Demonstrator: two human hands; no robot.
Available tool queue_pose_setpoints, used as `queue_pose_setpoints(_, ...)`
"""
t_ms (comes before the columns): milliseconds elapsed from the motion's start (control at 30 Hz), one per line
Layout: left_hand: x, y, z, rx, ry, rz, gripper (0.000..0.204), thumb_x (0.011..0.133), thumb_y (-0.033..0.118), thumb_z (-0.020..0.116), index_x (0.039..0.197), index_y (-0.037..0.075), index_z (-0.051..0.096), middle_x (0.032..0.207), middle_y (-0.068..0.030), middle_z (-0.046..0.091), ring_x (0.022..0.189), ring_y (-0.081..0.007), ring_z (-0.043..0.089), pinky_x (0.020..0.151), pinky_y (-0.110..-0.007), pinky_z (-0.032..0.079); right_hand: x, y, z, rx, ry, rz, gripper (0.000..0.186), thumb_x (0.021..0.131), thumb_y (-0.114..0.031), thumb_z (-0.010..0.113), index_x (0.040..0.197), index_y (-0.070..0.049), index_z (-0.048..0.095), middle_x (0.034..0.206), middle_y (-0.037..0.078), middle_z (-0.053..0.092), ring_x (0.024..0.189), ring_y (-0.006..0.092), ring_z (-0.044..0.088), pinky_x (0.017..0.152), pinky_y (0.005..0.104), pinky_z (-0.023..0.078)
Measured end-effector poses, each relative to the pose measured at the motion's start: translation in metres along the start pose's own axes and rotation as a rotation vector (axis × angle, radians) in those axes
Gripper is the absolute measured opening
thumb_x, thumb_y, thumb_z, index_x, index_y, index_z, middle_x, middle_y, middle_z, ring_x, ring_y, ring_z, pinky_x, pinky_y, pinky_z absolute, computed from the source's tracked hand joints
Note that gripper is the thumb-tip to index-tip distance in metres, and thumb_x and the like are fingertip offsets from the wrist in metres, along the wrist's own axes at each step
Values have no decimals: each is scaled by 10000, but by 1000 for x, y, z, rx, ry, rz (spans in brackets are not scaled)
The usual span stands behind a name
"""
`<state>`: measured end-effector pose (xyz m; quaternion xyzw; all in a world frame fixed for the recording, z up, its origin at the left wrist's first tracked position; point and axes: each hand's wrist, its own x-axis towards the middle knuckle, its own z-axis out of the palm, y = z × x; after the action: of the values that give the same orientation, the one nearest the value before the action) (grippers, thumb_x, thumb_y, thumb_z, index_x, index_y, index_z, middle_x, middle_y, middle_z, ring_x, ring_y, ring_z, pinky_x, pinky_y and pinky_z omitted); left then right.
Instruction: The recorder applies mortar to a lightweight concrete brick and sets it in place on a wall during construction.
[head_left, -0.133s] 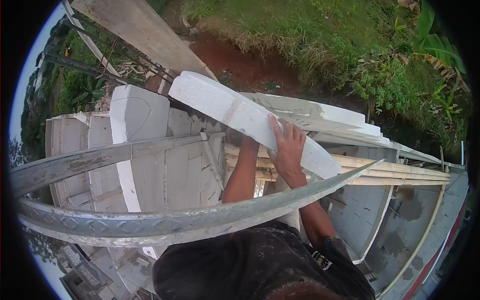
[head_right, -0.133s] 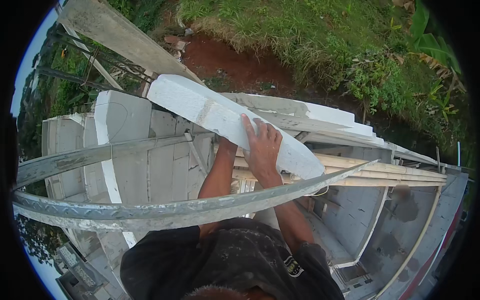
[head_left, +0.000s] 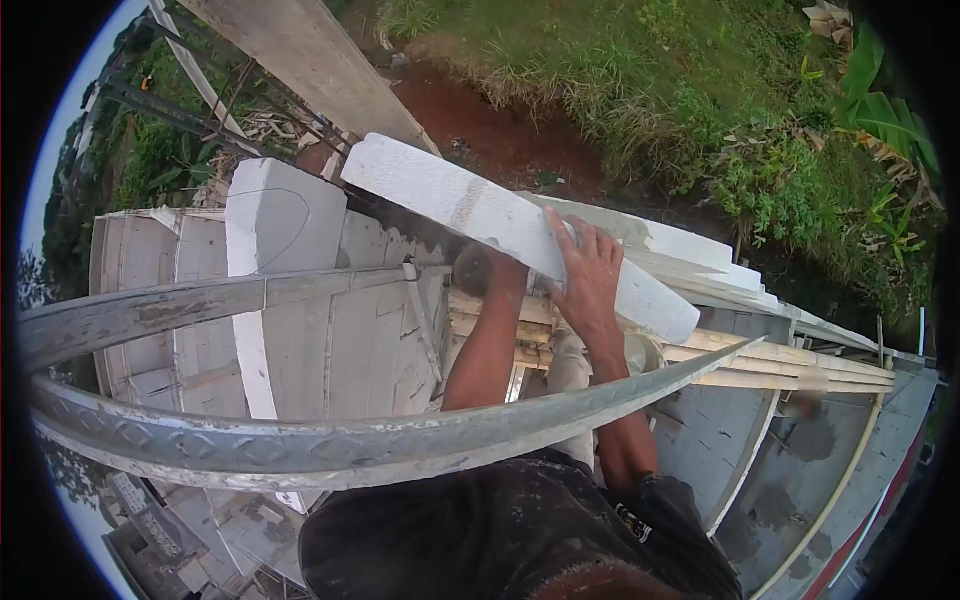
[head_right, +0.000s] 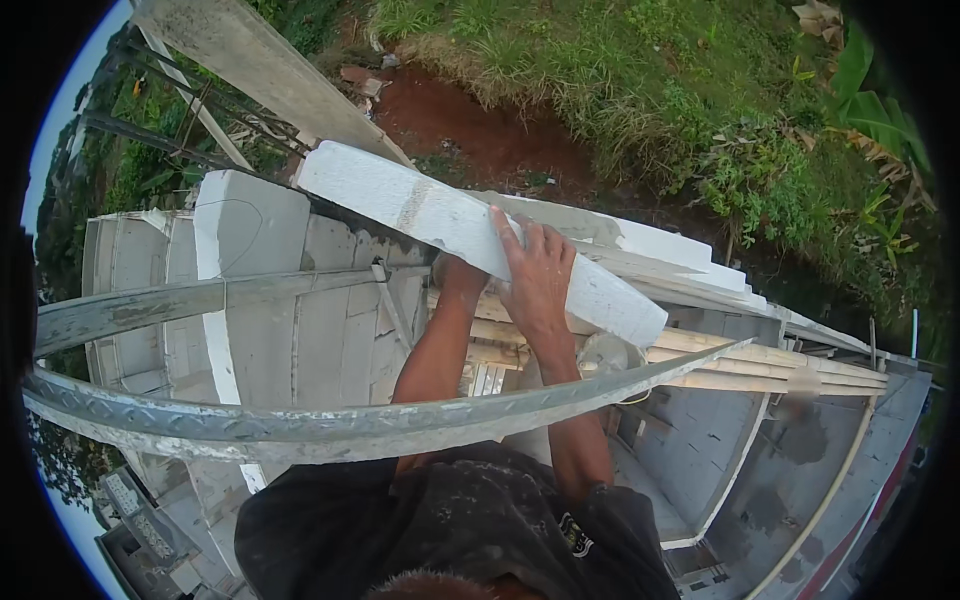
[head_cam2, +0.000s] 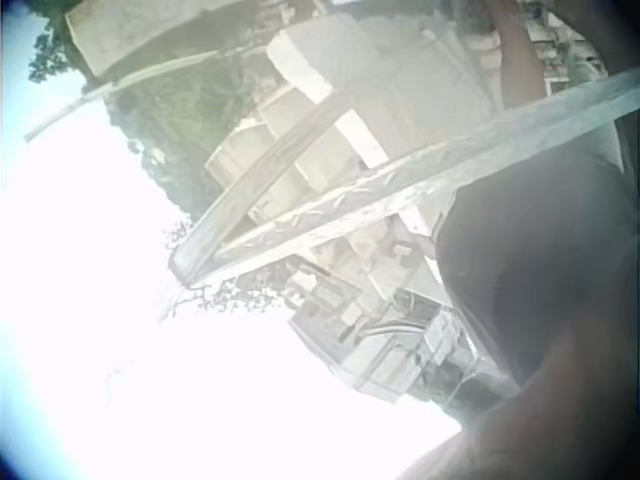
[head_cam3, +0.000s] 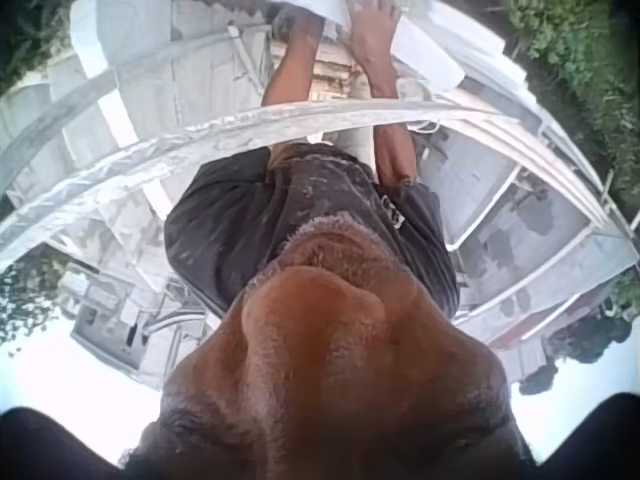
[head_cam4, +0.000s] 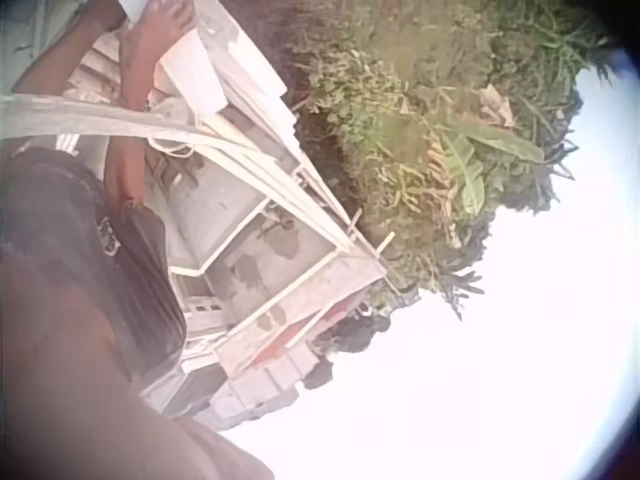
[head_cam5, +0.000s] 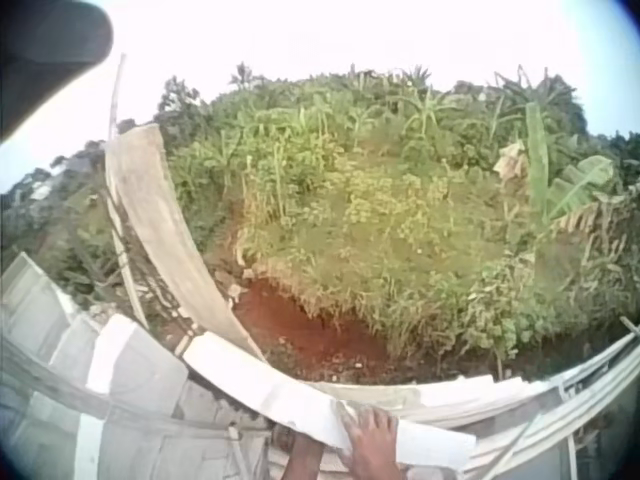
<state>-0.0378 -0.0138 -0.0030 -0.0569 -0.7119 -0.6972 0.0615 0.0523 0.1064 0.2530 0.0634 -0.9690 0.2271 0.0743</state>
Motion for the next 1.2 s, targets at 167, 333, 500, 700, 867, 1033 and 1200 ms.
queue_pose_setpoints(167, 18, 75, 60, -1467, 372, -383, 589, 973, 583, 361, 1295, 117, 523, 1271, -107, 571, 1163, -294, 567, 970, -453, 487, 31, 39, -19, -57, 29, -155, 865, 619, -52, 788, 1410, -251, 499, 1346, 76, 493, 1231, 308, 429, 1080, 462, 276)
queue_pose_setpoints(333, 22, 94, 40, -1334, 376, -491, 751, 896, 754, 279, 1349, 197, 498, 1380, -73, 511, 1262, -316, 506, 1017, -569, 442, 63, 31, -17, -16, 6, -279, 750, 620, -45, 762, 1321, -250, 592, 1345, 59, 517, 1241, 291, 439, 1093, 444, 264)
queue_pose_setpoints(500, 37, 99, 50, -1194, 399, -738, 837, 864, 824, 164, 1442, 267, 400, 1506, -57, 375, 1370, -320, 382, 1029, -663, 347, 68, 50, -12, 7, 14, -220, 723, 604, -33, 754, 1282, -250, 626, 1357, 63, 512, 1243, 302, 448, 1084, 438, 264)
queue_pose_setpoints(700, 41, 67, 34, -1188, 482, -764, 896, 835, 855, 78, 1500, 306, 320, 1554, -47, 302, 1419, -305, 300, 1071, -671, 245, 73, 40, 13, 21, -33, -183, 633, 612, -23, 759, 1192, -265, 682, 1369, 79, 498, 1258, 305, 430, 1080, 449, 253)
queue_pose_setpoints(867, 35, 108, 58, -1164, 572, -900, 882, 843, 849, 79, 1493, 308, 332, 1551, -30, 294, 1424, -260, 273, 1098, -610, 224, 79, 56, 11, 22, -45, -206, 618, 607, -20, 748, 1175, -257, 688, 1359, 73, 508, 1251, 301, 436, 1079, 446, 254)
queue_pose_setpoints(1033, 35, 109, 54, -1146, 631, -887, 871, 850, 845, 87, 1477, 304, 357, 1532, -28, 315, 1400, -231, 299, 1094, -561, 253, 84, 54, 13, 39, -68, -228, 619, 604, -16, 745, 1170, -261, 689, 1355, 68, 516, 1247, 295, 440, 1078, 442, 255)
queue_pose_setpoints(1200, 33, 59, 30, -1117, 643, -821, 856, 857, 840, 105, 1473, 304, 363, 1525, -23, 319, 1394, -228, 305, 1104, -548, 252, 86, 43, 29, 80, -53, -239, 614, 606, -17, 748, 1165, -265, 690, 1363, 69, 511, 1247, 297, 437, 1078, 447, 252)
